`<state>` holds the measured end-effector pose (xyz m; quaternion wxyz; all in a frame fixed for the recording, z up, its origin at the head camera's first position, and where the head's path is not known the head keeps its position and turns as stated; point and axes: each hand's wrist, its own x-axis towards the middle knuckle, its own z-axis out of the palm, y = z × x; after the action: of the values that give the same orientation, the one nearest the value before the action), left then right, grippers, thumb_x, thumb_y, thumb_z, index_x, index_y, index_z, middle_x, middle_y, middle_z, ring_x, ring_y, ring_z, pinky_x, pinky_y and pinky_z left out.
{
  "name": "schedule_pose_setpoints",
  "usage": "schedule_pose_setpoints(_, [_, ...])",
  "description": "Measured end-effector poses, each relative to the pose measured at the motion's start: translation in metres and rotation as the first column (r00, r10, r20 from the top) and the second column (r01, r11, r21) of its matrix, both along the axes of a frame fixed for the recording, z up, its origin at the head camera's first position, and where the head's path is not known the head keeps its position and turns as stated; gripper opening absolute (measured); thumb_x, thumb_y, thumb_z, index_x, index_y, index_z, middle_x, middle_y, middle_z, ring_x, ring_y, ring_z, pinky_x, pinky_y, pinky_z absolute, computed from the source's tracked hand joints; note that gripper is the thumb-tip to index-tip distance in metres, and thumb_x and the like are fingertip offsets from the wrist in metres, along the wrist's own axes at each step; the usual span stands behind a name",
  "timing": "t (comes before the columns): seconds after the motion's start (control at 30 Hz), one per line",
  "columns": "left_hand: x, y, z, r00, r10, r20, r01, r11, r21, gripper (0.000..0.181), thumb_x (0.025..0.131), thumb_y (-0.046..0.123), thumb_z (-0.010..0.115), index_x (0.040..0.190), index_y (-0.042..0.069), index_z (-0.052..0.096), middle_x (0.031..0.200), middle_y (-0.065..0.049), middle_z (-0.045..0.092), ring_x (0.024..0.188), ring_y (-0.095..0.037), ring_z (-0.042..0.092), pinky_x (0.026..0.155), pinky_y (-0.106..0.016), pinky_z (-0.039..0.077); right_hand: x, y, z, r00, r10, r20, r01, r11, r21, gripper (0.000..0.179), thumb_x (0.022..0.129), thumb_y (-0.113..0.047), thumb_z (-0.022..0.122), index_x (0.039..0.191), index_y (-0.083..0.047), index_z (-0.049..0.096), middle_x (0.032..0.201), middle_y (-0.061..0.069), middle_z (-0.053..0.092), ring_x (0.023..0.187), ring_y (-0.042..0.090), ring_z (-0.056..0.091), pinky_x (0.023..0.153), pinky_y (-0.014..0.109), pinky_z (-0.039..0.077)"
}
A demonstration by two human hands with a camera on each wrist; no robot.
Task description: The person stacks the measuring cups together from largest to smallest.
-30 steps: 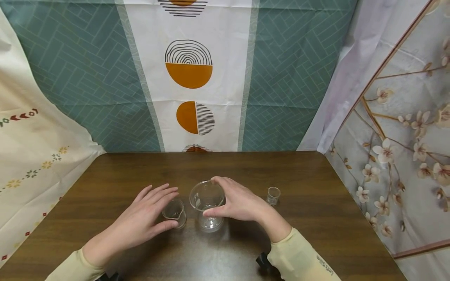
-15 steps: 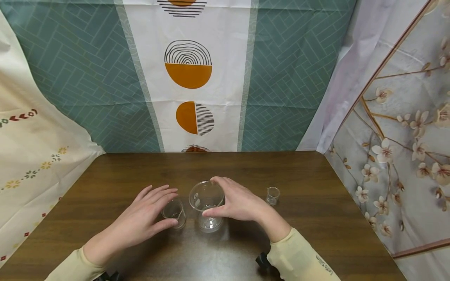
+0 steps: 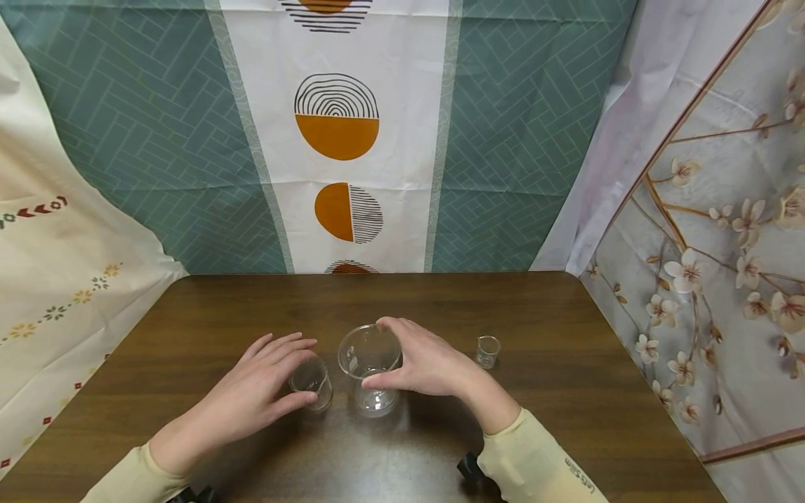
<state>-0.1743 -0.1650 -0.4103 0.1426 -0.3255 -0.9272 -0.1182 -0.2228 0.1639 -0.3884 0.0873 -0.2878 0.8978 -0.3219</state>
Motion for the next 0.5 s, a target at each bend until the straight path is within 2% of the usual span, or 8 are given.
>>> schedule_pose_setpoints(0.5, [-0.0013,0.0002,-0.0014,1.0,0.0,0.0,0.0,1.0,-0.005,0.058,0.097,0.047,0.086,0.137,0.008,0.07,0.151,-0.009,0.065,0.149,-0.04,0.053,0.119,-0.074,0.034,-0.0004,0.0001,-0.0009,1.0,0.002,-0.001,-0.002,1.0,-0.007,0.1,0.086,-0.065,0.088,0.164,-0.017,0.047,0.16,0.003,0.055,0.147,0.031,0.055,0.118,0.055,0.046])
